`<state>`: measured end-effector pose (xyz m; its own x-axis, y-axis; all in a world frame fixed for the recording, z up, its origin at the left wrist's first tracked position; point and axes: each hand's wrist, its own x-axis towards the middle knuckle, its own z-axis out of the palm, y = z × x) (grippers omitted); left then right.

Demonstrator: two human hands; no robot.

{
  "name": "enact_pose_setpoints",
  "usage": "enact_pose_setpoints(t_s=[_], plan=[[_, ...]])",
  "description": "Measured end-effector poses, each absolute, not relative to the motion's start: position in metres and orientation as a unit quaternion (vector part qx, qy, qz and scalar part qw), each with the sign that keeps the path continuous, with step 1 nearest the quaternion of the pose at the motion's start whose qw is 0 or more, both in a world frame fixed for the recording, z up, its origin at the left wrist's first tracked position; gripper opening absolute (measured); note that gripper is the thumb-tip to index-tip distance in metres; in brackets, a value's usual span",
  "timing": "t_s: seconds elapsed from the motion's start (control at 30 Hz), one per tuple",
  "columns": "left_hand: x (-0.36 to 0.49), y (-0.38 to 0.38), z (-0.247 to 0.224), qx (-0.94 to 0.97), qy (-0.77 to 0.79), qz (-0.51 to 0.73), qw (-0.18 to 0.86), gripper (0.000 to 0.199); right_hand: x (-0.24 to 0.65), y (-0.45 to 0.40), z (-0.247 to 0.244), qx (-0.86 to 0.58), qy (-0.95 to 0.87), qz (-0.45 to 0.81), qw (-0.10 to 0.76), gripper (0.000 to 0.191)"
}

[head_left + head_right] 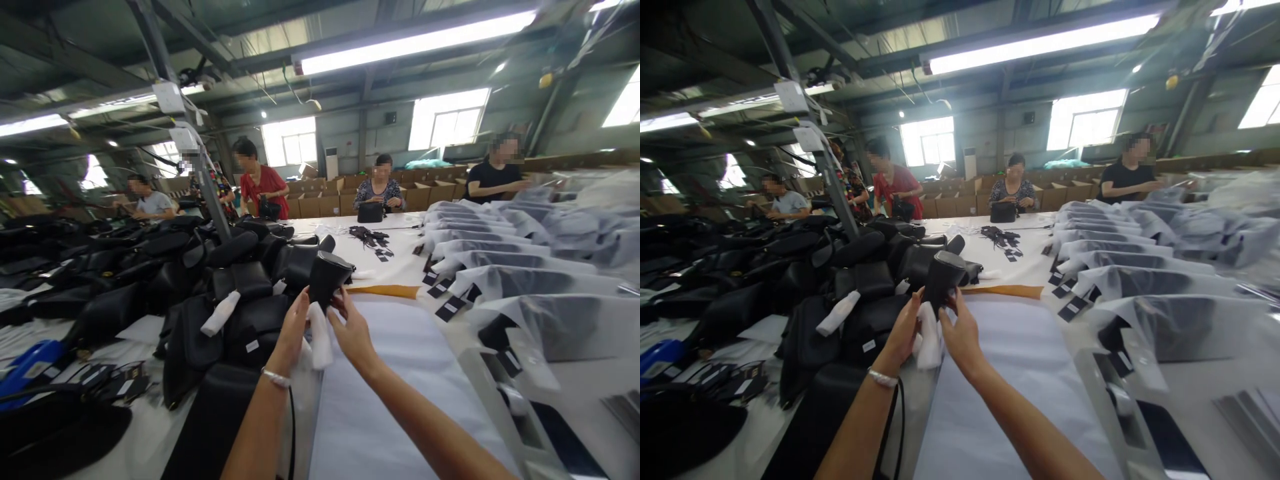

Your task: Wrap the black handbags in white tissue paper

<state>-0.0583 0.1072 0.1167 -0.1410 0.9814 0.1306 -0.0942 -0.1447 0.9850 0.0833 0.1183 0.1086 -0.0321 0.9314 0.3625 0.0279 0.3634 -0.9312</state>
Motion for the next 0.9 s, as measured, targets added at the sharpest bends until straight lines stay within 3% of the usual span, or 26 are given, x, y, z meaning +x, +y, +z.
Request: enact_pose_setpoints(t_s=[0.1,0.2,0.33,0.43,0.5,0.6,0.7,0.77,0.9], plan=[[-0.062,0.055,0.133,0.423,0.342,0.618,0.569,0.063,0.099,0.061,0.125,-0.380,-0.694,0.242,0.561,0.058],[-0.061,0.008,0.132,0.339,0.314,0.622,0.633,0.054,0.114,0.009,0.132,-0.335,-0.758,0.154,0.538,0.049],[-0.047,-0.037,0.112,0.205,0.385,0.638,0.635,0.025,0.143,-0.032,0.135,-0.227,-0.822,0.124,0.507,0.046],[-0.037,-0.061,0.092,0.144,0.439,0.645,0.609,0.018,0.176,-0.036,0.137,-0.311,-0.754,0.137,0.562,0.039],[-0.034,-0.076,0.080,0.124,0.462,0.635,0.606,0.022,0.201,-0.032,0.139,-0.424,-0.667,0.215,0.574,0.054],[-0.031,-0.097,0.066,0.128,0.451,0.588,0.660,0.021,0.232,-0.032,0.136,-0.453,-0.547,0.483,0.512,0.084],[-0.028,-0.113,0.060,0.152,0.409,0.501,0.747,0.029,0.252,-0.043,0.124,-0.407,-0.441,0.664,0.446,0.077],[-0.025,-0.120,0.058,0.204,0.371,0.442,0.791,0.039,0.260,-0.053,0.112,-0.415,-0.381,0.696,0.445,0.073],[-0.025,-0.127,0.052,0.301,0.309,0.334,0.838,0.078,0.272,-0.059,0.091,-0.443,-0.272,0.714,0.468,0.070]])
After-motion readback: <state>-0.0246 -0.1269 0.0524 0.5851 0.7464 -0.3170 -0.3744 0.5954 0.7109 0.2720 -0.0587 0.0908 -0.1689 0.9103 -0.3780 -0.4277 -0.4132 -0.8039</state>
